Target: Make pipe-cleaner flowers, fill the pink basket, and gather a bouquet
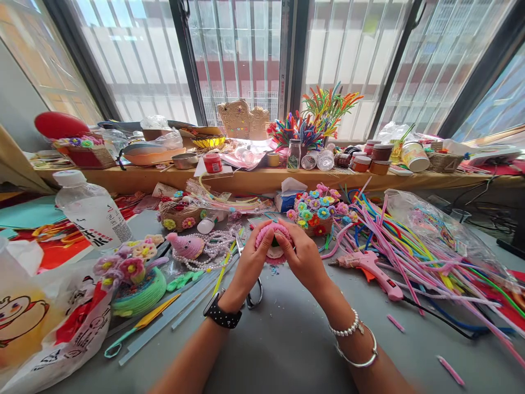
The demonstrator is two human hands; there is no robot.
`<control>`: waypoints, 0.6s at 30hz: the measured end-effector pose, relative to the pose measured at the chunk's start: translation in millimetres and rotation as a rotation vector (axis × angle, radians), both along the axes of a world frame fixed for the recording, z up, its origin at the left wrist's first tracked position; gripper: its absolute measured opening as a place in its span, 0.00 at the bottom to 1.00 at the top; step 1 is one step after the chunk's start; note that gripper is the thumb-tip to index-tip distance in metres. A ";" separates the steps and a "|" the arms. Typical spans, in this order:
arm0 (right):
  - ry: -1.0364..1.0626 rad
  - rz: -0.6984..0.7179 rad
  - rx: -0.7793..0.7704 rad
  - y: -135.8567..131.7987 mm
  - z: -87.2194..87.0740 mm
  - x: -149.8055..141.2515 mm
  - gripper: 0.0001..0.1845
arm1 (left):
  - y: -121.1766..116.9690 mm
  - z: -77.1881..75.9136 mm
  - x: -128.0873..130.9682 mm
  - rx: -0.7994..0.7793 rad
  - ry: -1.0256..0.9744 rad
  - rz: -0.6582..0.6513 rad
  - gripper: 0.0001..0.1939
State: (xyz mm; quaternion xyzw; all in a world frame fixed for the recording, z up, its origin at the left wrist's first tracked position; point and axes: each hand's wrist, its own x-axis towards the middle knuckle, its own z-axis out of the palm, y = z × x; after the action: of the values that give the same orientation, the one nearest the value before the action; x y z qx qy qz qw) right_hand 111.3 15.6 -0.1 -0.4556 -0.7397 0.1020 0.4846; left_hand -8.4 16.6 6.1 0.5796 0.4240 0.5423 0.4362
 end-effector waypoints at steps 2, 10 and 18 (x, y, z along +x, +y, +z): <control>-0.013 -0.006 0.008 1.4 -0.3 -0.5 0.19 | 0.1 -0.3 0.4 -0.003 -0.006 0.010 0.20; -0.020 -0.027 -0.003 -2.7 0.9 3.6 0.19 | 0.2 1.6 -1.4 0.019 0.084 -0.001 0.19; -0.193 -0.276 0.158 48.6 53.0 32.8 0.16 | -4.6 -12.4 -2.9 -0.161 0.469 -0.297 0.25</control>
State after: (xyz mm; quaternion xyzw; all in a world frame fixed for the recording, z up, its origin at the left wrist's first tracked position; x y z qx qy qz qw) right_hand 144.1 64.2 52.9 -0.5209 -0.7188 -0.0682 0.4553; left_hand -11.2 12.0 -6.3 0.7083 0.4653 0.2883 0.4457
